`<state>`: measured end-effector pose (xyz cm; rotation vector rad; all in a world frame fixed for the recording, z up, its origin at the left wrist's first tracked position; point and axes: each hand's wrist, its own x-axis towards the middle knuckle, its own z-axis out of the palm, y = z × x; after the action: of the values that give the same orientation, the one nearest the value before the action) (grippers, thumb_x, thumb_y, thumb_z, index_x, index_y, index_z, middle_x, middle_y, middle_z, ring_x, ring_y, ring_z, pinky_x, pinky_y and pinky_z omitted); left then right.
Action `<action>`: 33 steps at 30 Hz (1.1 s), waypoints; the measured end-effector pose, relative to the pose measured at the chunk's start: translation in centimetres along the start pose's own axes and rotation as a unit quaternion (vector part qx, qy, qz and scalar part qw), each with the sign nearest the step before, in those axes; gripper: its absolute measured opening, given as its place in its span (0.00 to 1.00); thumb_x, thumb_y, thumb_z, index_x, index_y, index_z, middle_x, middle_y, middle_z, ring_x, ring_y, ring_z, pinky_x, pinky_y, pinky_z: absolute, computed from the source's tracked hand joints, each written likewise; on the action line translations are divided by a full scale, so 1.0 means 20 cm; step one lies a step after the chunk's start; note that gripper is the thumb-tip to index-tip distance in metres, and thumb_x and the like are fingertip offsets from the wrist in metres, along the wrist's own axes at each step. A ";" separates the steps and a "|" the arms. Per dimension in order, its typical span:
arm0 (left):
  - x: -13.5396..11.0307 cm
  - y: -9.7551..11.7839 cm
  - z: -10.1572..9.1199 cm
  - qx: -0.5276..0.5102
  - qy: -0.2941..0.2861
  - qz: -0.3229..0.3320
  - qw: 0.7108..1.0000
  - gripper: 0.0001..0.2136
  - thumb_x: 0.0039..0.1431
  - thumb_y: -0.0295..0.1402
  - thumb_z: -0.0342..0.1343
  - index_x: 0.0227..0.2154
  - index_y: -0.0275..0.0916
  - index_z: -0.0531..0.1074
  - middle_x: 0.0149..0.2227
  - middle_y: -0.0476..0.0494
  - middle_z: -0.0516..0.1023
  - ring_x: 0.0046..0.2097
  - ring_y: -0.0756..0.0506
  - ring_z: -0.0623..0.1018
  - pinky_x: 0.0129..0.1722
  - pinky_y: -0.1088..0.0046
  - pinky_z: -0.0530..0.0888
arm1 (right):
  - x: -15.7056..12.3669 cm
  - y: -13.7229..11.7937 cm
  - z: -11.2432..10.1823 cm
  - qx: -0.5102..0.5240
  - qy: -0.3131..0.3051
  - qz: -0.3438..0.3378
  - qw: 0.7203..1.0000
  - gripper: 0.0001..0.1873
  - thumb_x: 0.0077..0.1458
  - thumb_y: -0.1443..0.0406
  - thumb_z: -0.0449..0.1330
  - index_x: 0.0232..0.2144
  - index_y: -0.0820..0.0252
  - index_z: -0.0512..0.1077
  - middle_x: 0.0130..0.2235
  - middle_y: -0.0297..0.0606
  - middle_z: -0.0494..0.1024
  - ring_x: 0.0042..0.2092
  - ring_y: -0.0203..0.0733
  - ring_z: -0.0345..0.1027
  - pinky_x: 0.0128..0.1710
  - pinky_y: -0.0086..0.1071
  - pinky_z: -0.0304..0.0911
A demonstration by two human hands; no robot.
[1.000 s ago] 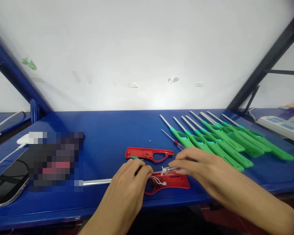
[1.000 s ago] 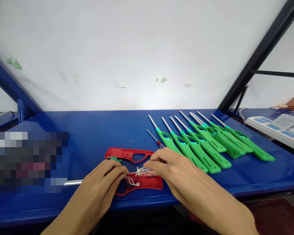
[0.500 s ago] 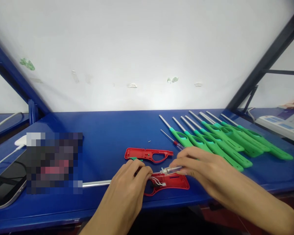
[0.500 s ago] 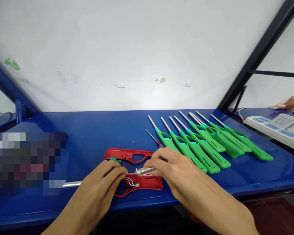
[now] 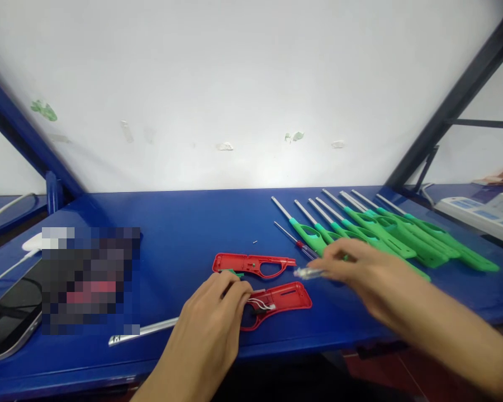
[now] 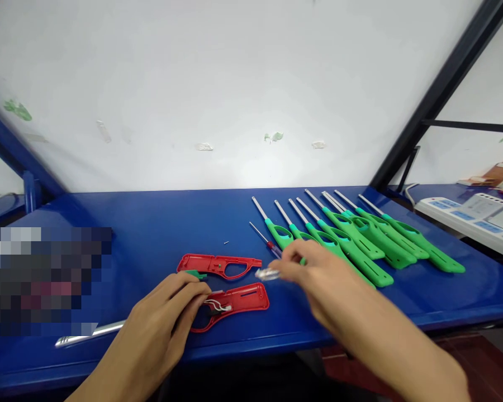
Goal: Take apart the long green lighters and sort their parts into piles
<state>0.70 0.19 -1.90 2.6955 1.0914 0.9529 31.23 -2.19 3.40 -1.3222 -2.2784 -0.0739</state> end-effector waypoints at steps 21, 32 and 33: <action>0.01 0.06 -0.06 -0.108 0.066 0.009 0.992 0.09 0.78 0.28 0.55 0.55 0.44 0.73 0.48 0.47 0.81 0.48 0.46 0.80 0.50 0.71 0.77 | 0.12 -0.17 0.06 0.074 -0.011 -0.108 0.991 0.12 0.76 0.67 0.58 0.56 0.49 0.77 0.52 0.29 0.87 0.50 0.43 0.78 0.53 0.40 0.66; 0.03 0.08 -0.09 -0.158 0.048 0.015 0.986 0.08 0.76 0.23 0.53 0.43 0.44 0.71 0.39 0.52 0.78 0.40 0.49 0.77 0.42 0.75 0.74 | 0.11 -0.20 0.04 0.098 -0.046 -0.116 0.987 0.16 0.75 0.70 0.60 0.57 0.44 0.75 0.53 0.23 0.84 0.51 0.37 0.74 0.55 0.36 0.61; 0.03 0.08 -0.10 -0.159 0.046 0.017 0.986 0.08 0.76 0.23 0.53 0.44 0.44 0.71 0.39 0.51 0.78 0.40 0.49 0.77 0.42 0.75 0.74 | 0.11 -0.20 0.05 0.096 -0.041 -0.115 0.988 0.16 0.75 0.71 0.60 0.57 0.45 0.75 0.53 0.24 0.84 0.51 0.37 0.74 0.54 0.36 0.61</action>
<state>0.82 -0.85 0.36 2.4401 0.8247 1.1562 26.70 -2.24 4.37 -0.9785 -2.4301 0.1206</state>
